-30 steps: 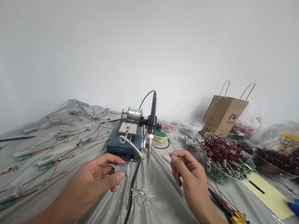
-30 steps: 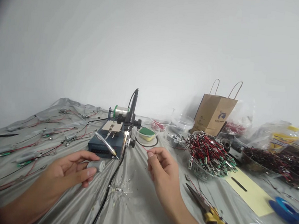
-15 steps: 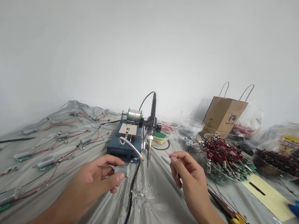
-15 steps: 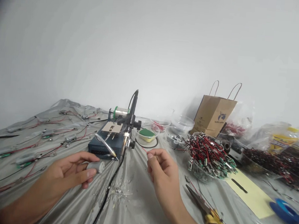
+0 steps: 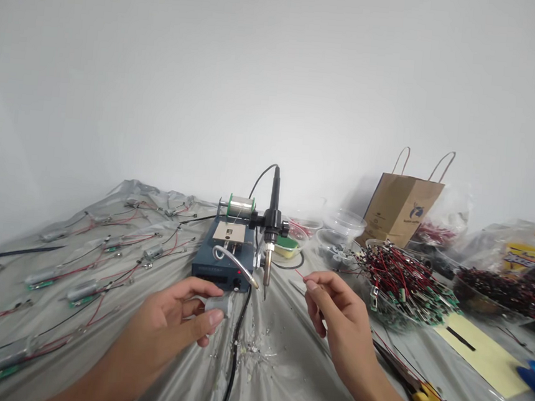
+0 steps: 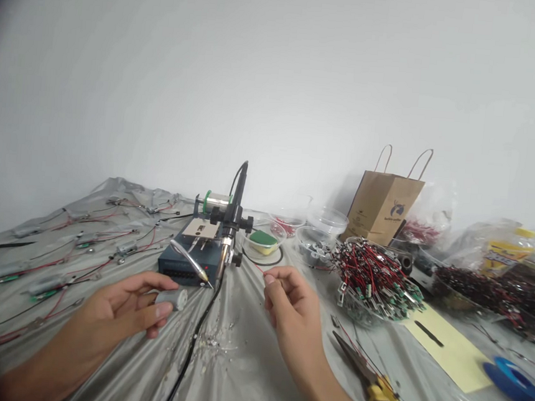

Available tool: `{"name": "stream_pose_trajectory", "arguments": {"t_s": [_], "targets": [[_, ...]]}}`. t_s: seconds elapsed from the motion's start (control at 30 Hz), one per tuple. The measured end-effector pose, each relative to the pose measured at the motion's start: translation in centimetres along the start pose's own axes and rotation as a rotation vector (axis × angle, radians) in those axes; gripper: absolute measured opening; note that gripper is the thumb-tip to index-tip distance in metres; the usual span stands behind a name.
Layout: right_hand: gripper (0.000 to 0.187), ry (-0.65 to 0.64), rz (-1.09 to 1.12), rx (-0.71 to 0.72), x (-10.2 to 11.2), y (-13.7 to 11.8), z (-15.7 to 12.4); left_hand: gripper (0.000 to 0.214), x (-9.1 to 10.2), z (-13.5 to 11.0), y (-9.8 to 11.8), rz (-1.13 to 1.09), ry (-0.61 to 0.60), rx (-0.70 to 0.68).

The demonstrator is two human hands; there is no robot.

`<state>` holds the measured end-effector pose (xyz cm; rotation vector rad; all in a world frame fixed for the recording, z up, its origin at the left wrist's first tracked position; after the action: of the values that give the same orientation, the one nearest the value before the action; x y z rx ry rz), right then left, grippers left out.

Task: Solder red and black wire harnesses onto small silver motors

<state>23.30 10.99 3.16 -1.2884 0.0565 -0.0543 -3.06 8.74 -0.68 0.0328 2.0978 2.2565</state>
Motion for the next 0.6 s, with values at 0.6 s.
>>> {"name": "stream_pose_trajectory", "arguments": {"t_s": [0.6], "targets": [[0.026,0.001,-0.011,-0.008,-0.06,-0.12,-0.1,0.033,0.05,-0.12,0.02,0.028,0.001,0.015]]}}
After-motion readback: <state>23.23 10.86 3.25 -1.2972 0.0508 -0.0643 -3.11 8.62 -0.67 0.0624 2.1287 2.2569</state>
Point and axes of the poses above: each hand's wrist, its own z-axis towards the middle knuckle, its own x-axis out of the back of the hand, y = z × x, the point moved 9 cm from there along z, towards the middle knuckle, and after that the axes turned 3 degrees about z, right-handed, at the moved point
